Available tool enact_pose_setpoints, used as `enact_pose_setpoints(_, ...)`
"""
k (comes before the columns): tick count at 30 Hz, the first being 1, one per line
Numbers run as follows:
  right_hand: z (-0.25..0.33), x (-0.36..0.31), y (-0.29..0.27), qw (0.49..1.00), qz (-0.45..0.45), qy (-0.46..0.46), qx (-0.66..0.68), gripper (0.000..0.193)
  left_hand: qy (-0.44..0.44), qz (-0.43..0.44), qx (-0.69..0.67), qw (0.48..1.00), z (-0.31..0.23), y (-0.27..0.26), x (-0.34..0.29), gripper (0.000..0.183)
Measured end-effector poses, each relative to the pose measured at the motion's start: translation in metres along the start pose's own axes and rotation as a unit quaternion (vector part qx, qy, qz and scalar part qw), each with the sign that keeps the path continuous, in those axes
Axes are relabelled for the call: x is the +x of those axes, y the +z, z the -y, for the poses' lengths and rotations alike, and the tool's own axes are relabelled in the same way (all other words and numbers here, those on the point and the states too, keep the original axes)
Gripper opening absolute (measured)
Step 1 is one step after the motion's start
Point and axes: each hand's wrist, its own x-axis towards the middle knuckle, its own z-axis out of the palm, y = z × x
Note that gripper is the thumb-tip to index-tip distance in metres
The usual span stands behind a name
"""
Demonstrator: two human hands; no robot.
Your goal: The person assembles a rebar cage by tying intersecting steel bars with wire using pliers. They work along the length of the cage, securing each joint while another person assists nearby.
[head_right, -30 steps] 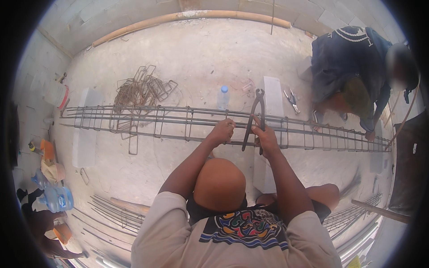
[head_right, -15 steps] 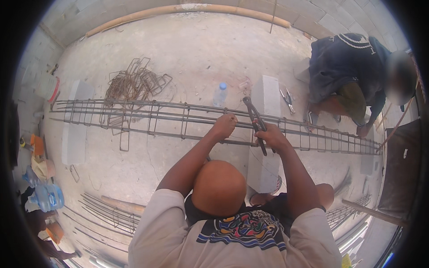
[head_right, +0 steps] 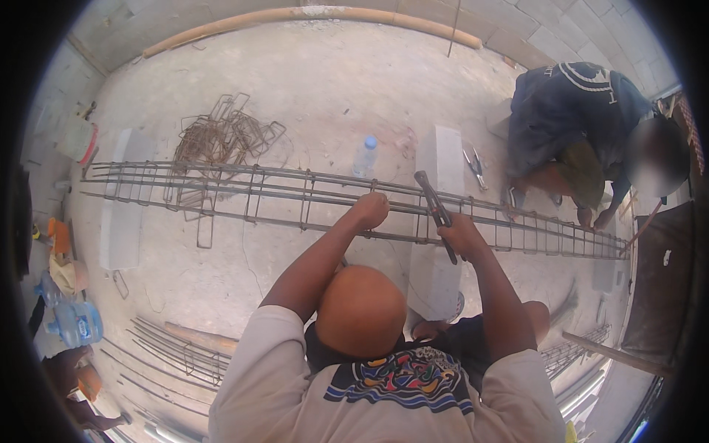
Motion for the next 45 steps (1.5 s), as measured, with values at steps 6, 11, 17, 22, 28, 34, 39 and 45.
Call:
enact_pose_setpoints(6,-0.046,-0.008,0.005,1.0,-0.013,-0.008,-0.017,0.039,-0.088,-0.003,0.003,0.996,0.031,-0.08,-0.004,0.02)
enact_pose_setpoints(11,-0.03,-0.027,0.009,1.0,-0.005,0.013,0.018,0.046,0.062,0.092,0.231,0.967,-0.024,-0.064,0.043,0.018)
enact_pose_setpoints(17,-0.052,-0.031,-0.007,1.0,0.007,-0.006,-0.025,0.054,-0.139,0.088,0.046,0.985,-0.015,-0.091,-0.002,0.024)
enact_pose_setpoints(22,-0.011,-0.008,-0.014,0.994,0.048,-0.035,-0.092,0.041,-0.159,-0.019,-0.11,0.981,0.002,-0.106,-0.005,0.031)
enact_pose_setpoints(28,0.067,0.02,-0.021,0.966,0.113,-0.017,-0.232,0.035,-0.175,-0.017,-0.08,0.981,-0.024,-0.068,-0.037,0.028)
enact_pose_setpoints(34,0.115,0.037,-0.016,0.928,0.121,-0.005,-0.353,0.032,-0.178,-0.07,-0.084,0.978,-0.037,-0.035,-0.046,0.025)
enact_pose_setpoints(39,0.109,0.065,-0.008,0.84,0.112,-0.094,-0.523,0.029,-0.154,-0.074,-0.092,0.981,-0.045,-0.035,-0.041,0.024)
enact_pose_setpoints(45,0.113,0.059,-0.001,0.834,0.064,-0.128,-0.533,0.023,-0.159,-0.075,-0.099,0.979,-0.046,-0.037,-0.042,0.025)
